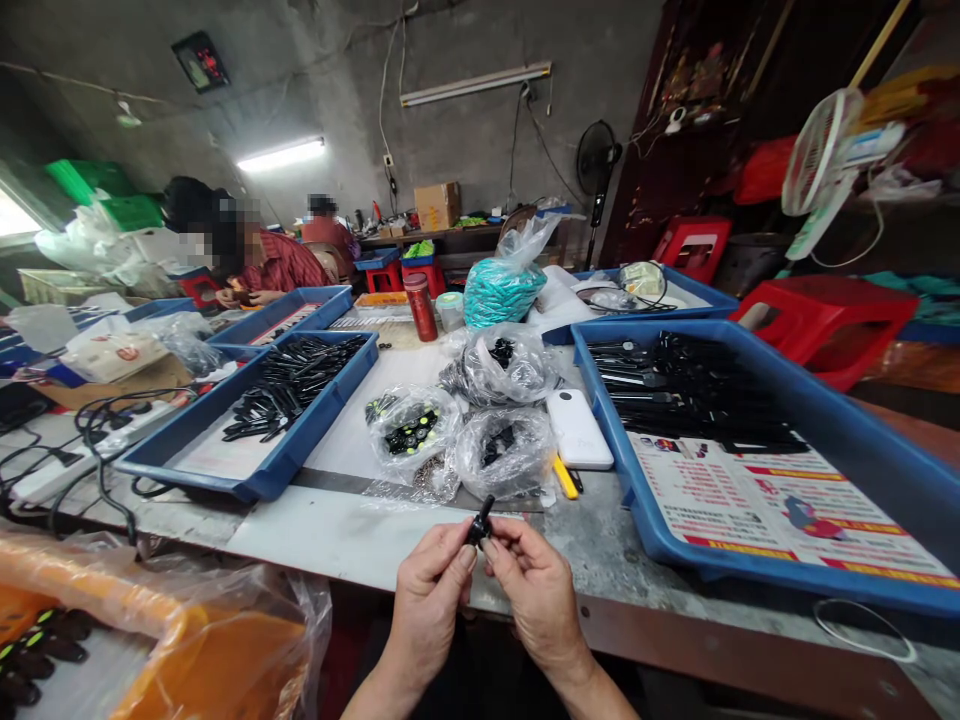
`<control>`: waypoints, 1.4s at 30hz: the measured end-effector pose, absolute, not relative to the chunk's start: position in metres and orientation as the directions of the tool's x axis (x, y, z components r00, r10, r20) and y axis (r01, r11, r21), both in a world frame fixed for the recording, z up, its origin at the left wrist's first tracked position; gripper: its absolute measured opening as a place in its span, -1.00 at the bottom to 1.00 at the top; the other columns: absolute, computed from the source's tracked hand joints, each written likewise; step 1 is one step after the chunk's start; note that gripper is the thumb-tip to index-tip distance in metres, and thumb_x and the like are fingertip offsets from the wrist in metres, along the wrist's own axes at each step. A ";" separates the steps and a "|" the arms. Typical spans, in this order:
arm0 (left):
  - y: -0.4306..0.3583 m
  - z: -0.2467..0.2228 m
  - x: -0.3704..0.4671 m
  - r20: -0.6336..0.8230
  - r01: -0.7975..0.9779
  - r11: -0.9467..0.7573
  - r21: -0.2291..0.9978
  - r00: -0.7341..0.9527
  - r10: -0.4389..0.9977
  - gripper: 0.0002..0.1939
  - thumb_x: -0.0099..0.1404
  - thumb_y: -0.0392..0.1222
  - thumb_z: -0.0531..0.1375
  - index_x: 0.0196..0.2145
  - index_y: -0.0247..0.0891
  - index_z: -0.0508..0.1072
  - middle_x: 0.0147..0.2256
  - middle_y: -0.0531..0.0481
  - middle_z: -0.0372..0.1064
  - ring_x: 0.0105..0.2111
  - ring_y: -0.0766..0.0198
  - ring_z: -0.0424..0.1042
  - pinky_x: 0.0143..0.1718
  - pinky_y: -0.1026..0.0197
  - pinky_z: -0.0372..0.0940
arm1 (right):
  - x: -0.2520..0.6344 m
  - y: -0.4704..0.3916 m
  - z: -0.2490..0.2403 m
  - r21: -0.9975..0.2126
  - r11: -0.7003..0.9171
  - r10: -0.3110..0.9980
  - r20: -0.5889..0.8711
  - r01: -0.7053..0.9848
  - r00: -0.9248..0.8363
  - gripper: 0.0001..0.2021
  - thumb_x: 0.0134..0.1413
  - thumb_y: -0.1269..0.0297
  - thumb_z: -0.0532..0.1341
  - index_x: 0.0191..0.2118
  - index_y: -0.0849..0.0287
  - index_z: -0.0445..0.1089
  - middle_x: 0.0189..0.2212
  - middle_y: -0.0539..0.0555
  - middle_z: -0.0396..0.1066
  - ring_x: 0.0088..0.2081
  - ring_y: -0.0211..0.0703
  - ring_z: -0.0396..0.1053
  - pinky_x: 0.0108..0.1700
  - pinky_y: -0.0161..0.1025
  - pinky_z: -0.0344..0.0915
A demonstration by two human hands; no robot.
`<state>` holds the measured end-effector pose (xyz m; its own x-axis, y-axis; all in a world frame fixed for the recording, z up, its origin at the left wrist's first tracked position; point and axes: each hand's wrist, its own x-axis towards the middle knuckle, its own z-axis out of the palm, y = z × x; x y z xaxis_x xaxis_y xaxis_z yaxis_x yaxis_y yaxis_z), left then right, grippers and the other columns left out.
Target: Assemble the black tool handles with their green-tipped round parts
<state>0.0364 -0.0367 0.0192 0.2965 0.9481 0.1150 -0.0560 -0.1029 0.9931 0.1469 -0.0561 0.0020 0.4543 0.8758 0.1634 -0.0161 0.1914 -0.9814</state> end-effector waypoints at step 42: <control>-0.041 0.020 0.040 0.133 -0.090 -0.113 0.990 0.265 0.955 -0.73 0.18 -0.15 0.11 -0.17 -0.20 0.45 -0.32 -0.08 0.34 -0.38 0.26 0.33 -0.38 0.28 0.30 | 0.146 -0.060 0.000 -0.974 0.218 0.811 0.214 0.058 0.545 -0.80 -0.22 0.24 0.27 -0.38 0.18 0.49 -0.43 0.12 0.49 -0.49 -0.05 0.44 -0.43 -0.22 0.45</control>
